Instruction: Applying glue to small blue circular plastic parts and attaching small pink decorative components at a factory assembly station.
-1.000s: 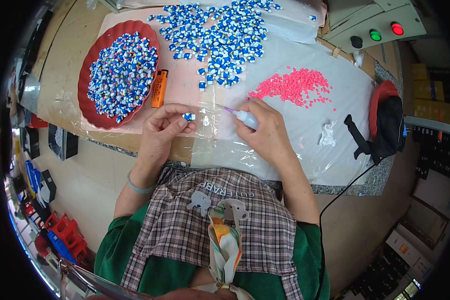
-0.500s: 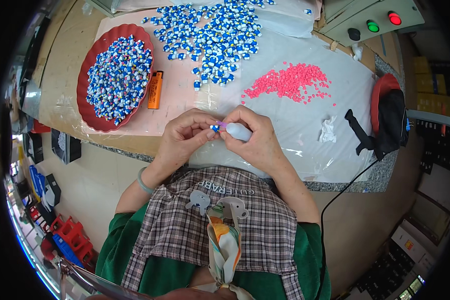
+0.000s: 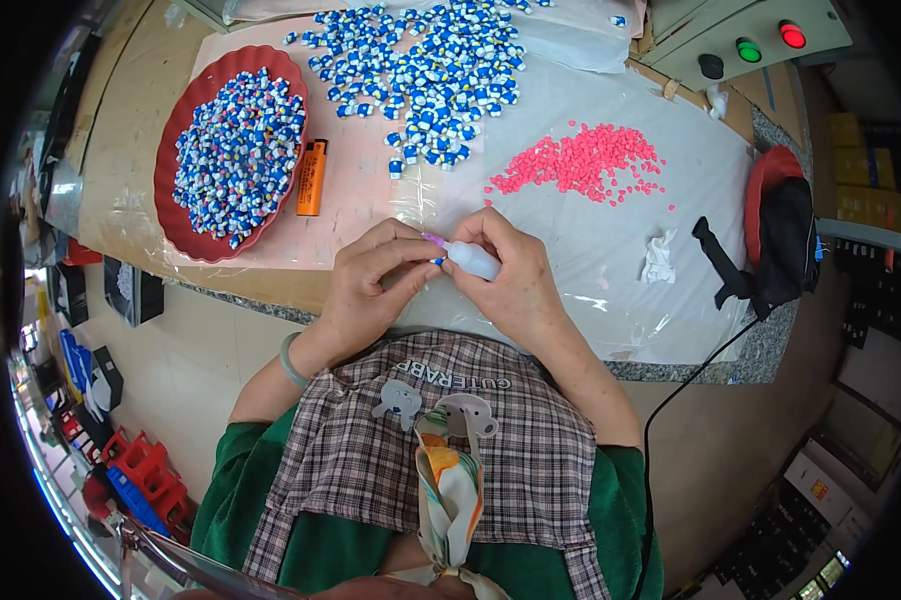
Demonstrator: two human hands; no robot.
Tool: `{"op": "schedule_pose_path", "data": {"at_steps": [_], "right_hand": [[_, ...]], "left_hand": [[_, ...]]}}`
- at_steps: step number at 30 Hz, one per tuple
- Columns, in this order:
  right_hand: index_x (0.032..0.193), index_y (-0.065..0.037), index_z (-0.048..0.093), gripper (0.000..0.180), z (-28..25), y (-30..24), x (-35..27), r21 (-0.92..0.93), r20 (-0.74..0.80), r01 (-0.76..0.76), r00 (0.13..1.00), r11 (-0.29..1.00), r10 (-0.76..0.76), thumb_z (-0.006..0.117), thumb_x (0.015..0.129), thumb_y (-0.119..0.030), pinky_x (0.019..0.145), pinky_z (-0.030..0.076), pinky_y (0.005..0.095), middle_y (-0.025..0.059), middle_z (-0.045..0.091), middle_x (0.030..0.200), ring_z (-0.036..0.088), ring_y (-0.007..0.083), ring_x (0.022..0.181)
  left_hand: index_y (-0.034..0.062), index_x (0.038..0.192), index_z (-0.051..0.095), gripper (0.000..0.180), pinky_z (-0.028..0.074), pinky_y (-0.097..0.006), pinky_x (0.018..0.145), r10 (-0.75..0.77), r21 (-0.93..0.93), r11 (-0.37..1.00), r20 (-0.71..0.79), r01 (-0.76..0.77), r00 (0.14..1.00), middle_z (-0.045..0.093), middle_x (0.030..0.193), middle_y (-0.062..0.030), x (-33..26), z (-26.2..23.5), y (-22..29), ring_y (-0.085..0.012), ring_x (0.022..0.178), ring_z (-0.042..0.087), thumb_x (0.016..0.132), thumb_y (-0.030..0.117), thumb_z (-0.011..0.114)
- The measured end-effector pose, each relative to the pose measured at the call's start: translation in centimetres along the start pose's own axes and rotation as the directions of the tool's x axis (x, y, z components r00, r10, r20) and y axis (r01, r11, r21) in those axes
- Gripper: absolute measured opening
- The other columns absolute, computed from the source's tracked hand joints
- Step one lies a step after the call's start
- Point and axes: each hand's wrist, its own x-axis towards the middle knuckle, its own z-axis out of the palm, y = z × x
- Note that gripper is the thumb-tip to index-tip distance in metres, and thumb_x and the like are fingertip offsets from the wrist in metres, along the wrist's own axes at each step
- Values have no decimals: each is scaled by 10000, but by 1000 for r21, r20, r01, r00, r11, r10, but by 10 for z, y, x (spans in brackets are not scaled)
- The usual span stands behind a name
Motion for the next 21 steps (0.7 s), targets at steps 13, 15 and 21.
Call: {"op": "schedule_pose_path", "data": {"at_steps": [13, 15, 21], "right_hand": [[981, -47, 559, 263, -12, 20, -2, 286, -76, -60, 994, 956, 85, 732, 783, -48, 716, 434, 202, -2, 601, 877, 536, 61, 797], [966, -45, 570, 237, -14, 19, -4, 228, -77, -60, 994, 972, 80, 728, 790, -58, 714, 433, 206, -5, 600, 874, 534, 59, 798], [922, -38, 600, 169, -15, 19, -6, 157, -83, -37, 995, 987, 51, 722, 811, -78, 700, 449, 219, -7, 616, 855, 545, 57, 783]], "left_hand": [[-21, 1095, 588, 214, 532, -241, 723, -323, -565, 761, 96, 319, 942, 607, 1022, -52, 11, -20, -7, -129, 858, 633, 882, -4, 564], [-12, 1055, 598, 192, 494, -244, 647, -339, -506, 804, 40, 312, 940, 608, 949, -42, 17, -29, -13, -104, 786, 603, 871, 38, 584], [3, 969, 592, 210, 466, -370, 591, 118, 476, 879, -244, 13, 963, 565, 805, -122, 46, -34, -16, -259, 678, 582, 791, 71, 681]]}}
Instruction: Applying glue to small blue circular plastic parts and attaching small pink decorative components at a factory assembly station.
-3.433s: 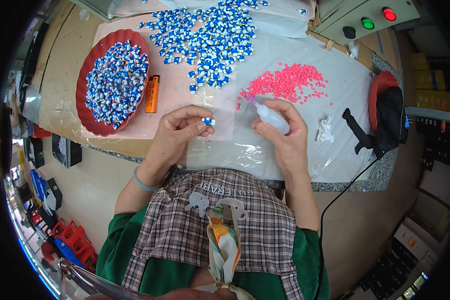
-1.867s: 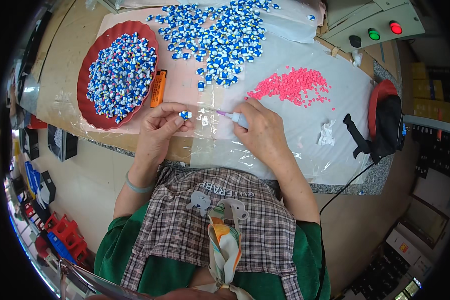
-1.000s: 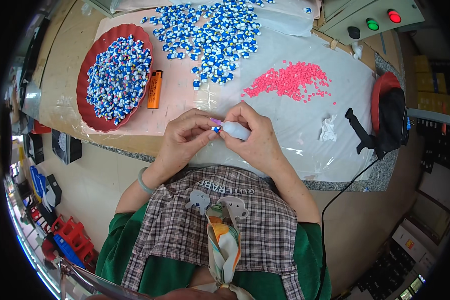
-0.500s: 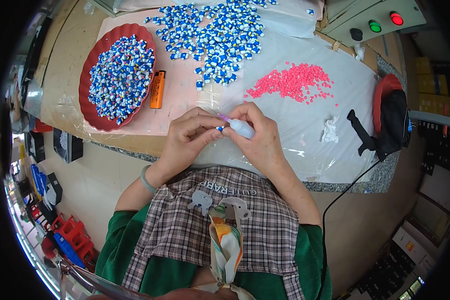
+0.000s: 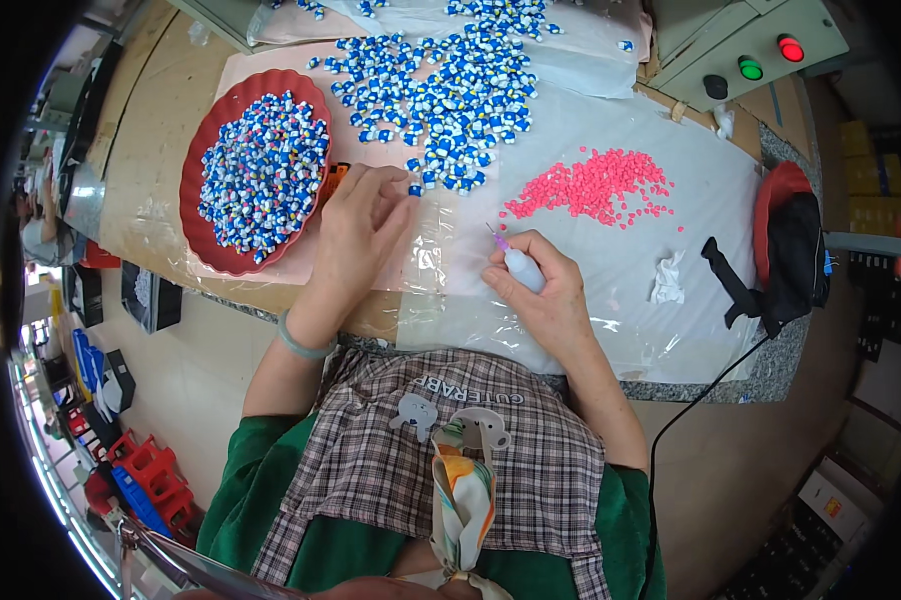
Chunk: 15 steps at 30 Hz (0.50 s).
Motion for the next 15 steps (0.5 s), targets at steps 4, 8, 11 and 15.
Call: {"op": "schedule_pose_path", "data": {"at_steps": [4, 8, 11, 15], "right_hand": [[908, -35, 610, 152, -1, -1, -1, -8, 11, -6, 1000, 1000, 6, 723, 817, -78, 691, 464, 219, -6, 632, 840, 560, 52, 768], [958, -36, 588, 194, -1, -2, 0, -25, 28, 16, 999, 1000, -16, 718, 818, -73, 688, 463, 221, -1, 621, 848, 556, 52, 792], [1002, -55, 548, 194, -3, 1, 0, 95, 8, 46, 999, 994, -47, 652, 839, -69, 668, 425, 215, 20, 581, 911, 535, 82, 769], [1032, -39, 514, 176, -11, -11, -4, 417, 14, -42, 999, 908, 40, 573, 869, -64, 551, 402, 220, 68, 557, 968, 551, 105, 731]], "left_hand": [[8, 942, 587, 206, 470, -406, 597, 3, 164, 986, 70, -15, 998, 556, 787, -127, 5, 4, 4, -307, 686, 585, 786, 92, 691], [14, 951, 601, 194, 468, -350, 571, -14, 220, 975, 99, -8, 995, 575, 757, -110, 7, 3, 4, -245, 645, 586, 789, 76, 688], [8, 951, 589, 175, 473, -323, 587, -132, -43, 989, 199, 144, 971, 618, 782, -103, 7, -2, 9, -202, 671, 608, 806, 64, 668], [19, 979, 607, 117, 424, -221, 582, -213, -700, 524, 445, 486, 870, 648, 846, -12, -10, 2, 5, -51, 702, 573, 865, 33, 631]]}}
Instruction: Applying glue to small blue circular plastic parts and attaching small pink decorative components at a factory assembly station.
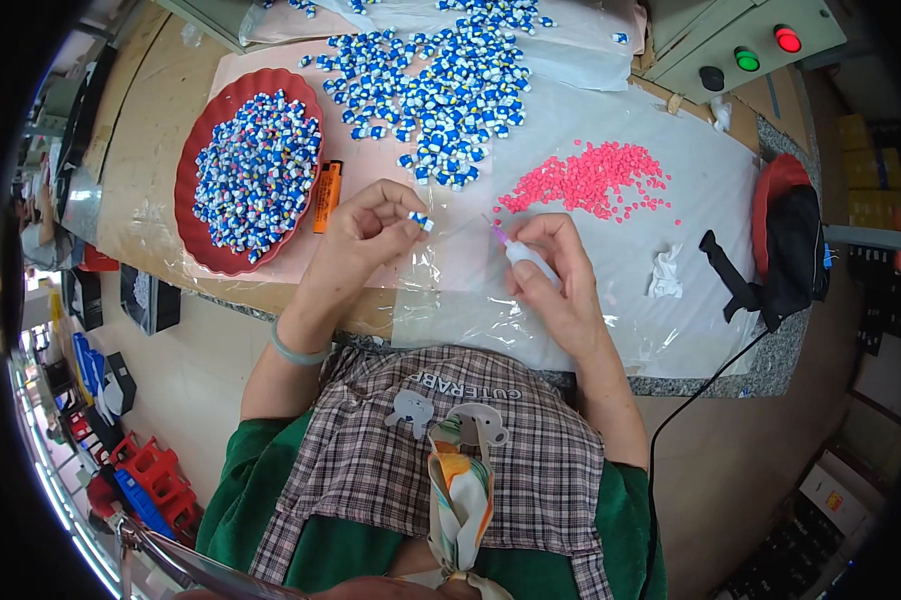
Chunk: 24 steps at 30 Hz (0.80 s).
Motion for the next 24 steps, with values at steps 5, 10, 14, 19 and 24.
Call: {"op": "schedule_pose_path", "data": {"at_steps": [5, 10, 14, 19, 24], "right_hand": [[1069, -18, 511, 234, -9, -5, -2, -119, -15, 113, 993, 986, -116, 610, 866, -76, 476, 383, 199, 98, 556, 986, 568, 106, 687], [1118, 3, 536, 325, -8, -10, -7, -107, -176, 222, 955, 969, -238, 698, 843, -58, 510, 441, 186, 93, 635, 936, 599, 96, 686], [1164, 13, 536, 339, 0, -15, -9, -261, -209, 303, 910, 917, -359, 673, 866, -70, 552, 480, 202, 108, 656, 935, 596, 103, 652], [1294, 43, 473, 457, 4, -18, -16, -480, -123, 376, 865, 792, -486, 589, 941, -223, 508, 421, 200, 128, 649, 920, 567, 104, 615], [1300, 52, 472, 464, 3, -19, -19, -629, -10, 438, 821, 642, -570, 580, 945, -227, 555, 472, 217, 147, 658, 908, 591, 119, 629]], "left_hand": [[16, 1064, 613, 168, 391, -174, 573, -146, -103, 983, 82, 154, 986, 650, 843, -23, -13, 16, 4, -40, 694, 560, 900, 51, 606], [8, 1102, 617, 207, 376, -157, 552, -150, -92, 983, 102, 159, 983, 657, 836, -31, -17, 23, 2, -31, 661, 537, 902, 62, 609], [12, 1086, 602, 191, 391, -160, 567, -105, -85, 990, 85, 113, 991, 649, 827, -34, -21, 28, 1, -39, 672, 542, 898, 42, 603], [0, 1065, 563, 192, 474, -208, 722, -3, -70, 998, 88, 9, 996, 633, 917, -51, -22, 30, -10, -86, 818, 601, 877, -29, 592], [-13, 1046, 551, 190, 476, -232, 797, 15, 15, 1000, 94, -17, 995, 614, 971, -53, -23, 32, -10, -102, 913, 601, 865, -61, 583]]}}
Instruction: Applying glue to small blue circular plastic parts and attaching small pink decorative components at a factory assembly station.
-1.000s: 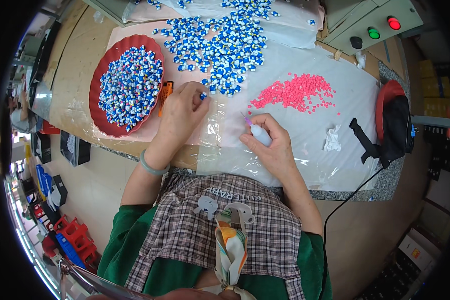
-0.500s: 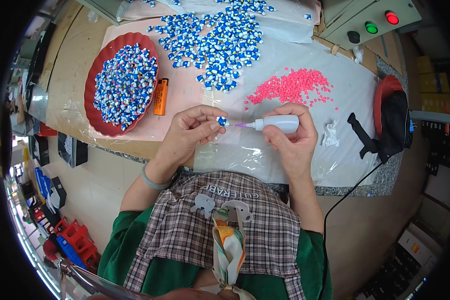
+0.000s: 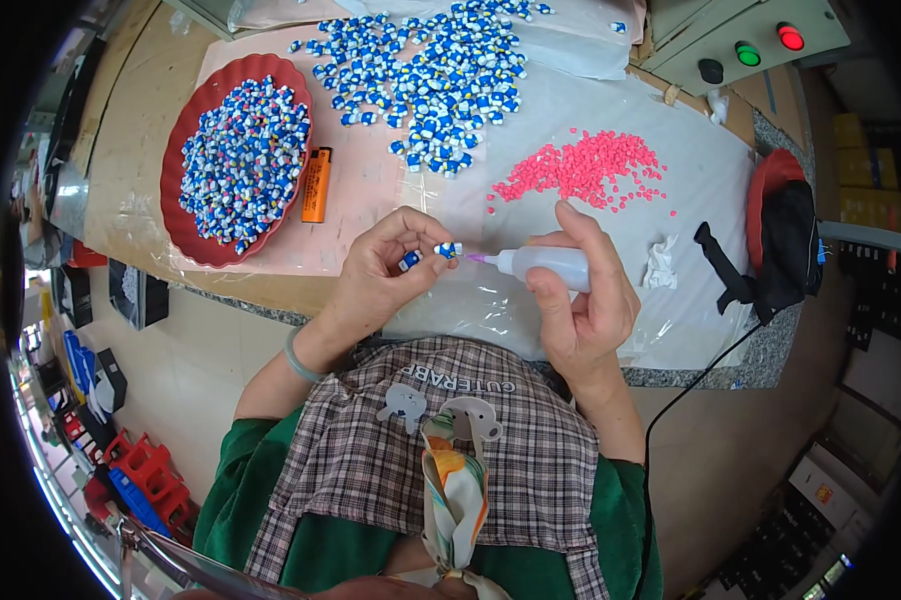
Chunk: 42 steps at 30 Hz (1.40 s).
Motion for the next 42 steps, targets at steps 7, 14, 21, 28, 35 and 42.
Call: {"op": "schedule_pose_path", "data": {"at_steps": [7, 14, 21, 28, 35, 42], "right_hand": [[1293, 54, 487, 467, 0, -2, -2, -160, 39, 78, 997, 984, -73, 591, 939, -232, 574, 499, 234, 161, 665, 888, 622, 138, 649], [1223, 51, 540, 481, 3, -9, 0, -158, 54, 62, 997, 986, -54, 729, 812, -114, 677, 539, 317, 181, 652, 1015, 678, 249, 790], [1207, 46, 555, 496, 6, -8, 6, -212, 66, 213, 977, 954, -203, 755, 780, -109, 614, 538, 299, 170, 664, 950, 682, 236, 763], [1235, 39, 539, 433, 7, -6, 3, -211, 60, 172, 985, 962, -162, 681, 870, -146, 669, 533, 286, 170, 661, 960, 671, 206, 791], [1214, -12, 542, 379, 1, 6, 2, 236, -14, -291, 953, 927, 303, 667, 866, -98, 547, 477, 218, 121, 646, 943, 611, 147, 681], [1009, -37, 535, 279, 5, 31, 13, 509, 182, -508, 853, 695, 489, 705, 788, -17, 618, 489, 246, 68, 579, 960, 604, 140, 765]], "left_hand": [[-10, 1045, 556, 197, 469, -218, 760, -49, 88, 995, -1, 48, 999, 615, 964, -50, 0, -1, -1, -88, 885, 595, 858, -66, 582], [-9, 1035, 565, 188, 458, -194, 733, -45, 114, 993, 1, 44, 999, 619, 945, -42, 0, -1, -1, -66, 857, 582, 856, -57, 593], [-13, 1038, 568, 194, 463, -210, 740, -21, 139, 990, 2, 20, 1000, 628, 952, -48, 0, -2, -5, -74, 845, 585, 852, -62, 589], [-12, 1046, 571, 207, 460, -212, 727, 4, 227, 974, 15, -7, 1000, 635, 943, -48, 0, -3, -5, -71, 848, 585, 847, -65, 591], [-5, 1045, 570, 184, 452, -202, 713, -69, 118, 990, -28, 72, 997, 632, 930, -39, -1, -5, -4, -71, 846, 597, 867, -39, 601], [-4, 1049, 567, 173, 471, -204, 744, -62, 97, 993, -57, 67, 996, 632, 930, -41, -2, -13, -6, -85, 869, 613, 881, -31, 601]]}}
